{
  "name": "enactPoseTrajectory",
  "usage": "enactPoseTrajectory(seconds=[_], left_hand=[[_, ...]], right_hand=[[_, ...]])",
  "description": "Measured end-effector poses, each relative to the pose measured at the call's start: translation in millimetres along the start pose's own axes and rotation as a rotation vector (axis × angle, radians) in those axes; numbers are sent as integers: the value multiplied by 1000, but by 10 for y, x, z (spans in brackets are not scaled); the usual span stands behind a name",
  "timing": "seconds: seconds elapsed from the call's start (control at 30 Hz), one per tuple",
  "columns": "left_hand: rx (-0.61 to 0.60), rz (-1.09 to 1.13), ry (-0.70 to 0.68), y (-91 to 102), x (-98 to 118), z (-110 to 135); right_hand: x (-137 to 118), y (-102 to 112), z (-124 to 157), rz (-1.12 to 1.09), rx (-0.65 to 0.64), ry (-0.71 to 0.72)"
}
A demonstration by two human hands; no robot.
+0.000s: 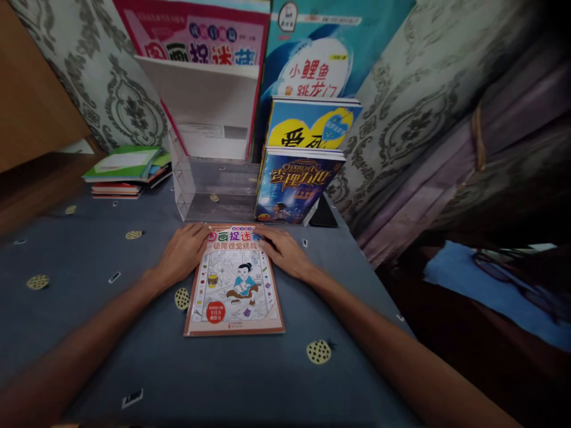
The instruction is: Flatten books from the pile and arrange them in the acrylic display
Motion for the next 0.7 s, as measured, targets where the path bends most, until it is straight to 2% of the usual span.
enactPoseTrajectory(seconds=[0.17, 0.33, 0.53, 0.7], left_hand=[[-60, 8, -117, -3, 147, -109], [-85, 78, -227, -43, 369, -318], [-143, 166, -294, -135, 565, -602], [-174, 180, -324, -200, 687, -701]], right_hand=[[81, 29, 10, -94, 22, -32], [122, 39, 18, -176, 32, -55], [103, 78, 7, -222, 45, -36], [96, 87, 9, -238, 52, -33]])
Point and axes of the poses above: each hand's wrist, its own z-axis away from the middle knuckle, its own y-axis out of the back of the hand, x = y × z, the point moved 7 cm from there along -z, towards the middle knuckle, and after that the axes turned 12 degrees about -x, right-handed, at the moved point
